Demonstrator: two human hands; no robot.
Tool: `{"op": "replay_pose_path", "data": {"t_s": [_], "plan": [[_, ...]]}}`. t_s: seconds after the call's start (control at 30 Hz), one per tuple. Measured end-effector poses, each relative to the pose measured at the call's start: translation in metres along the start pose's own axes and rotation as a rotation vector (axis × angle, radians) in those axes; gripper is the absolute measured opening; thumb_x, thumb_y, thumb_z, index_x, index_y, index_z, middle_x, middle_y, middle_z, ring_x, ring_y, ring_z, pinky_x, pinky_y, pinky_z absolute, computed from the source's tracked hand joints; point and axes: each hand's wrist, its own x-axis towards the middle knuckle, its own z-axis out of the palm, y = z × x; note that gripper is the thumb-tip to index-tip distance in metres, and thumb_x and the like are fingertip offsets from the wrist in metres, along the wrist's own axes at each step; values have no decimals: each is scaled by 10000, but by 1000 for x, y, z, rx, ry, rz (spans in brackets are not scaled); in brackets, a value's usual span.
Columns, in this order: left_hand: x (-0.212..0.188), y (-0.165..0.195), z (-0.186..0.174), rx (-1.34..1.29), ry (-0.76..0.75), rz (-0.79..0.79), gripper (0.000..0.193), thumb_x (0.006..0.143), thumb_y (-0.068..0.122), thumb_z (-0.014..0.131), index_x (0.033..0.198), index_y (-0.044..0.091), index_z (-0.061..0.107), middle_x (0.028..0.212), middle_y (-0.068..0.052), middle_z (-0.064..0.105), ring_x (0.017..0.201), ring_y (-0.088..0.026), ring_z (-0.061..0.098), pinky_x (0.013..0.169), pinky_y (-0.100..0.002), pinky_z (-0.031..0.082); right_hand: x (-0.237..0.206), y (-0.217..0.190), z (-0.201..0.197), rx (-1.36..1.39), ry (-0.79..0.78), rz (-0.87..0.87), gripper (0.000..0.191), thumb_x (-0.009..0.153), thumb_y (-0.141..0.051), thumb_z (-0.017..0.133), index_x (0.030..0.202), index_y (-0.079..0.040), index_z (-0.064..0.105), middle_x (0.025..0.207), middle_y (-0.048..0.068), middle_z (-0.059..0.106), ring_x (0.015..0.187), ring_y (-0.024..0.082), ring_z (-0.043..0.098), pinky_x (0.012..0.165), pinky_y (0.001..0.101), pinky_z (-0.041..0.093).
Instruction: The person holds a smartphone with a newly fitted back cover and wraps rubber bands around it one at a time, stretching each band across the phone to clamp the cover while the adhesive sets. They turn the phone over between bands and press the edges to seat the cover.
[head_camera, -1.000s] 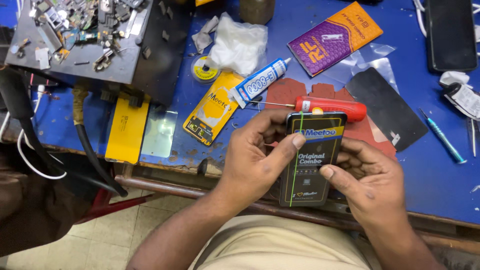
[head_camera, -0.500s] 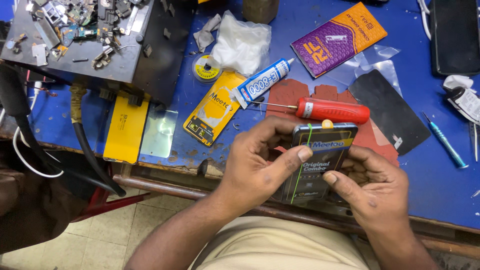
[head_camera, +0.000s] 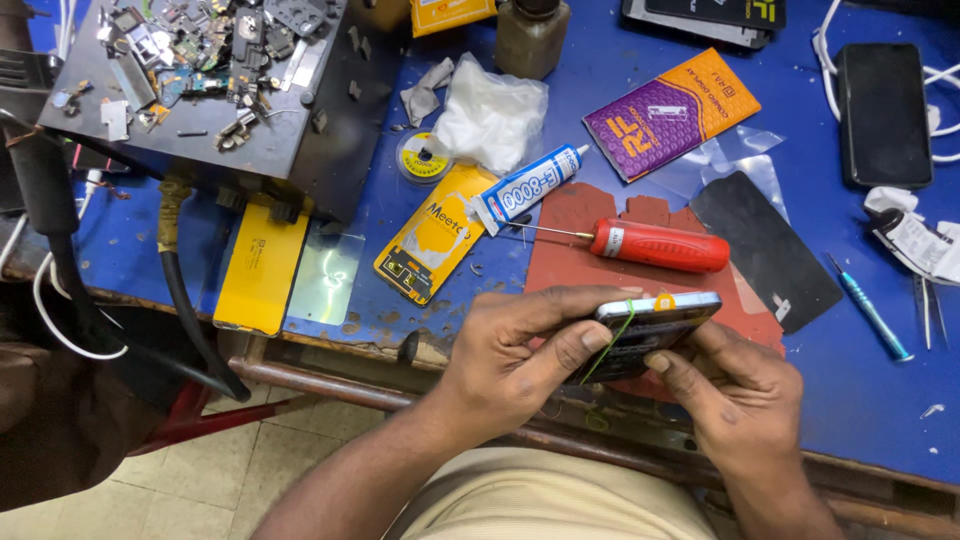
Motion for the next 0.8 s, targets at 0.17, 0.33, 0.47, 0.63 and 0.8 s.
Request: {"op": "replay_pose_path", "data": {"t_s": [0.17, 0.33, 0.47, 0.63, 0.8], "plan": [[-1, -4, 2, 33, 24, 19, 241, 1059, 111, 654, 1263, -7, 706, 1125, -113, 791, 1011, -107, 745, 904, -264, 611, 0, -1, -1, -67, 1, -7, 369, 882, 117, 694, 1250, 97, 674, 1104, 141, 740, 948, 138, 703, 846, 249, 580], [-2, -4, 4, 22, 38, 17, 237, 1068, 99, 633, 1267, -11, 699, 1114, -105, 787, 1007, -98, 733, 893, -256, 602, 0, -1, 0, -55, 0, -13, 369, 883, 112, 705, 1250, 92, 679, 1080, 132, 739, 914, 131, 700, 817, 243, 579], [-2, -3, 4, 140, 151, 43, 205, 1048, 92, 630, 1199, -25, 702, 1005, -87, 780, 895, -81, 721, 799, -244, 594, 0, -6, 5, 10, -5, 43, 405, 881, 96, 710, 1283, 97, 656, 1050, 133, 744, 887, 141, 712, 780, 260, 602], [-7, -4, 4, 218, 226, 9, 172, 1010, 78, 653, 1124, -34, 715, 844, -69, 755, 725, -71, 685, 670, -237, 572, 3, -23, 12, 110, 15, 5, 404, 900, 59, 723, 1292, 102, 631, 1156, 149, 715, 974, 165, 718, 847, 283, 611], [-13, -4, 1, 264, 191, 82, 183, 1012, 52, 648, 1161, -29, 718, 948, -85, 788, 769, -96, 710, 706, -238, 579, 9, -42, 19, 108, 26, -47, 301, 926, 22, 730, 1217, 81, 680, 1213, 145, 672, 1042, 168, 704, 880, 275, 603]]}}
